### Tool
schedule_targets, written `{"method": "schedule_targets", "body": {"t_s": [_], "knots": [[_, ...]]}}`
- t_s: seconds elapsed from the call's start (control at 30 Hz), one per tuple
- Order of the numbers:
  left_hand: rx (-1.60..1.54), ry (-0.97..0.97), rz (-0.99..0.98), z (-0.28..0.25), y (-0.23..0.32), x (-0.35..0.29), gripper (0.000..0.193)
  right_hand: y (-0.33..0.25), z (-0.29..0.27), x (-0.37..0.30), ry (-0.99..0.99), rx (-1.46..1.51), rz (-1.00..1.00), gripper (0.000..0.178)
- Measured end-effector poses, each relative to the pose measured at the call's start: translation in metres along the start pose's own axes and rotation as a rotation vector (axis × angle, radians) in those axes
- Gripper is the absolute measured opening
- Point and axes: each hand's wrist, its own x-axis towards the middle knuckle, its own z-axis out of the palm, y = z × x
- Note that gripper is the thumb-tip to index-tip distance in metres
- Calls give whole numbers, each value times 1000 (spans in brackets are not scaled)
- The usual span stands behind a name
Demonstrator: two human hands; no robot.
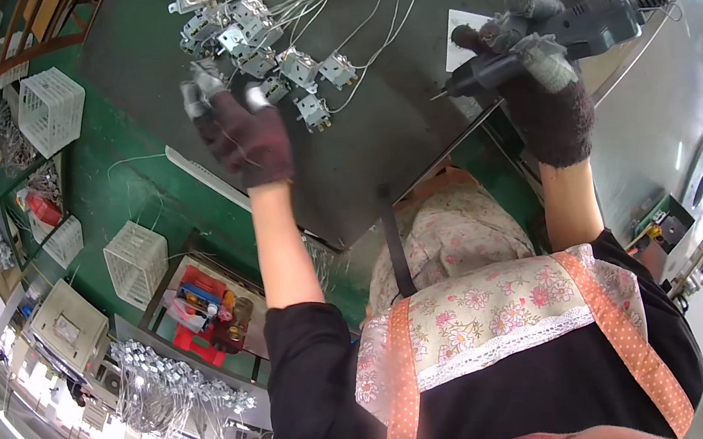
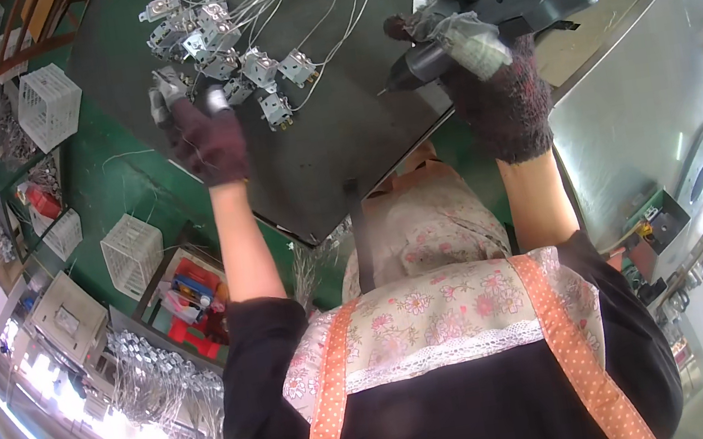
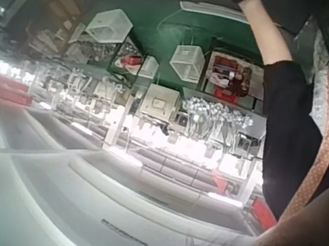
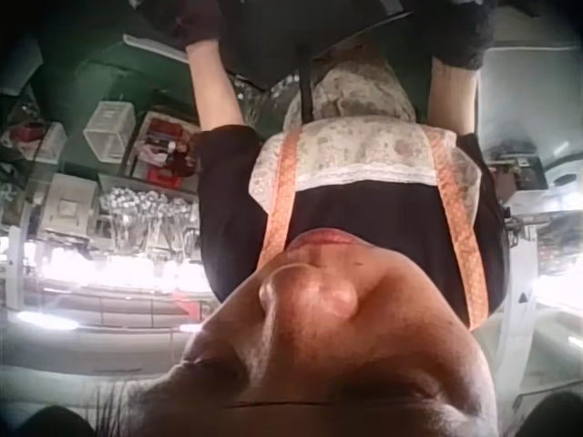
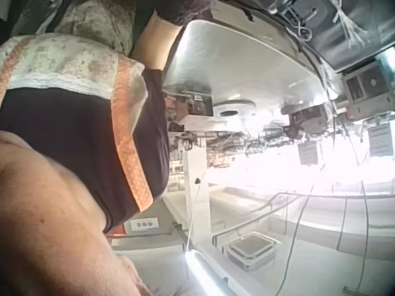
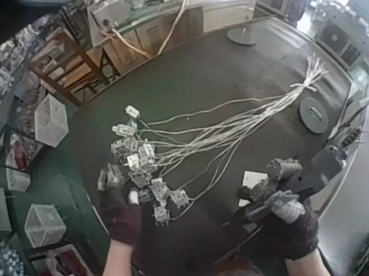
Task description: Assembling electronic components with wiring using a hand-held electric screwdriver.
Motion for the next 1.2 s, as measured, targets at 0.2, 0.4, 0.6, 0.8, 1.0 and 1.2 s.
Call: {"method": "schedule_targets", "body": {"t_s": [0.2,0.4,0.6,0.8,1.0,1.2], "knots": [[-423,-7,288,16,32,-84,71,20,-29,14,-3,-471,-193,29],[-352,-127,107,62,0,-85,48,18,10,10,-22,-38,-39,21],[-919,-644,-115,15,27,-90,41,30,-29,-1,-174,-1111,-320,22],[-1658,-551,-477,-16,74,-117,51,41,-15,-22,-157,-932,-80,33],[-912,-794,-225,-24,62,-121,37,39,27,-43,-123,-497,-67,24],[-888,-660,-37,-24,61,-121,36,62,7,-50,-188,-693,-185,32]]}}
